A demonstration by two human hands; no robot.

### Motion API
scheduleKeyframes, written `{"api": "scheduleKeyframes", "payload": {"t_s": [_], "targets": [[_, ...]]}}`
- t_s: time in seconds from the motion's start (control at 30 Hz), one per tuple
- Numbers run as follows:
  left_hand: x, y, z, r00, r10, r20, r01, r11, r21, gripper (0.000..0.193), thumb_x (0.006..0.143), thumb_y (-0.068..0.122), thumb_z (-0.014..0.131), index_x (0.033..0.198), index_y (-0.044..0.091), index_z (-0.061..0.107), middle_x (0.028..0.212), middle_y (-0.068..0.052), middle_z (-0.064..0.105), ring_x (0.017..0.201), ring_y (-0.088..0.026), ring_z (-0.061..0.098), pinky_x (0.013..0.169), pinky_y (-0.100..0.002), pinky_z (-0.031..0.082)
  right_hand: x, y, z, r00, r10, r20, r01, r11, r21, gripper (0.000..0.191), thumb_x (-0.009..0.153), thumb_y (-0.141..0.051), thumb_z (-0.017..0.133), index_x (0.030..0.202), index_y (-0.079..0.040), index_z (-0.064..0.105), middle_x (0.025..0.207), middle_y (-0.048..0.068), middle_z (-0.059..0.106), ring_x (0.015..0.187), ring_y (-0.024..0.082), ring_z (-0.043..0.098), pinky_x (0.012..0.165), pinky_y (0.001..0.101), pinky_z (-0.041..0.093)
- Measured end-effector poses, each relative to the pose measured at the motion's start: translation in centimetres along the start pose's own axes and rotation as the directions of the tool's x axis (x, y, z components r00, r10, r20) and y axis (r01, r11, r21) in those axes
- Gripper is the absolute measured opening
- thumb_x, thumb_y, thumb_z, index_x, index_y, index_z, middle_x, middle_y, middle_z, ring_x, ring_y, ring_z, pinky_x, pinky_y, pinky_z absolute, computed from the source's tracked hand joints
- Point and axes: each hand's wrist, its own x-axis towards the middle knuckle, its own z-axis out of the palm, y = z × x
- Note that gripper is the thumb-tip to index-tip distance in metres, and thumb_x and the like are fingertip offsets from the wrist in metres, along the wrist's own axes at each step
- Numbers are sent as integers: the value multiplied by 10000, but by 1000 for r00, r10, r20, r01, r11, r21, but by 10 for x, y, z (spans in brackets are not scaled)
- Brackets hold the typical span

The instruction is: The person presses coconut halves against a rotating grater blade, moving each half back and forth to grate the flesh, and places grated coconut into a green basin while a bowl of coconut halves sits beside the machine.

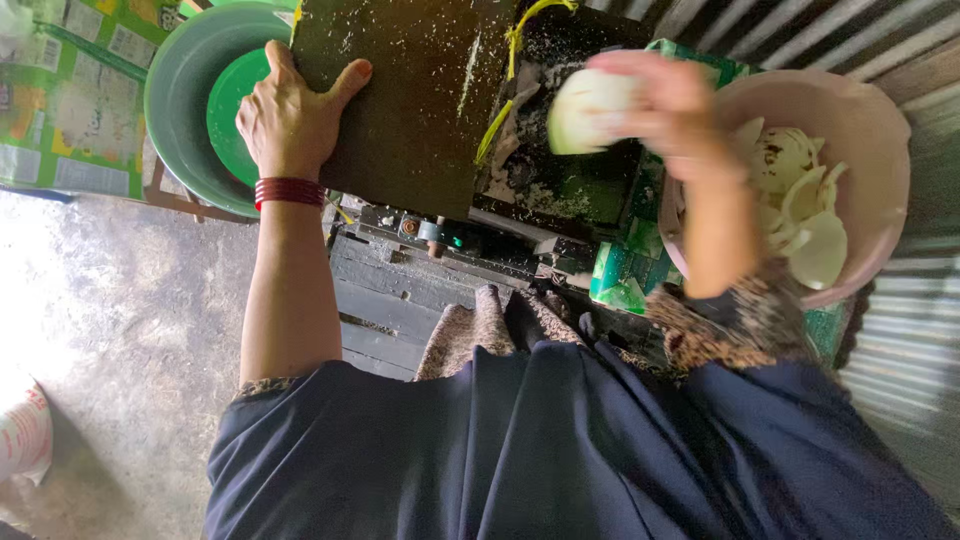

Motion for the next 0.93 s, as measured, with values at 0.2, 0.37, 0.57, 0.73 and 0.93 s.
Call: {"api": "scheduleKeyframes", "payload": {"t_s": [0.2,0.37,0.57,0.73,0.93], "targets": [[-1,3,1,1000,-22,-16,22,1000,6,944,836,912,694,1136,30,535,889,-271,712,888,-494,671,788,-569,501,50,25,61,966,248,-77,-161,336,-928,350,912,-239,802,1102,49,736,1213,249,625,1102,345,628,959,473,532],[2,4,3,999,-28,-15,29,999,40,957,833,923,684,1124,25,529,865,-271,704,873,-487,673,773,-568,505,56,40,66,981,185,58,31,144,-989,185,885,-50,706,1011,74,761,1301,342,541,1142,415,597,968,489,551],[0,3,3,1000,-22,-10,23,999,35,956,833,918,689,1118,20,527,860,-277,697,865,-483,673,768,-564,504,52,53,63,979,137,154,149,45,-988,202,828,-116,693,904,52,774,1248,298,531,1218,404,523,926,474,551],[-1,4,2,1000,-22,-4,22,999,26,935,845,906,696,1101,22,529,867,-269,699,879,-474,676,791,-561,503,47,63,70,927,161,339,376,-390,-841,189,828,-117,654,862,-2,800,1187,207,580,1153,336,539,939,436,553],[-1,6,-2,1000,-18,9,18,1000,4,926,838,892,696,1084,15,528,884,-265,705,878,-471,679,790,-560,502,37,32,92,980,116,161,158,39,-987,187,864,-75,665,963,41,773,1360,267,513,1326,390,471,1037,468,514]]}}
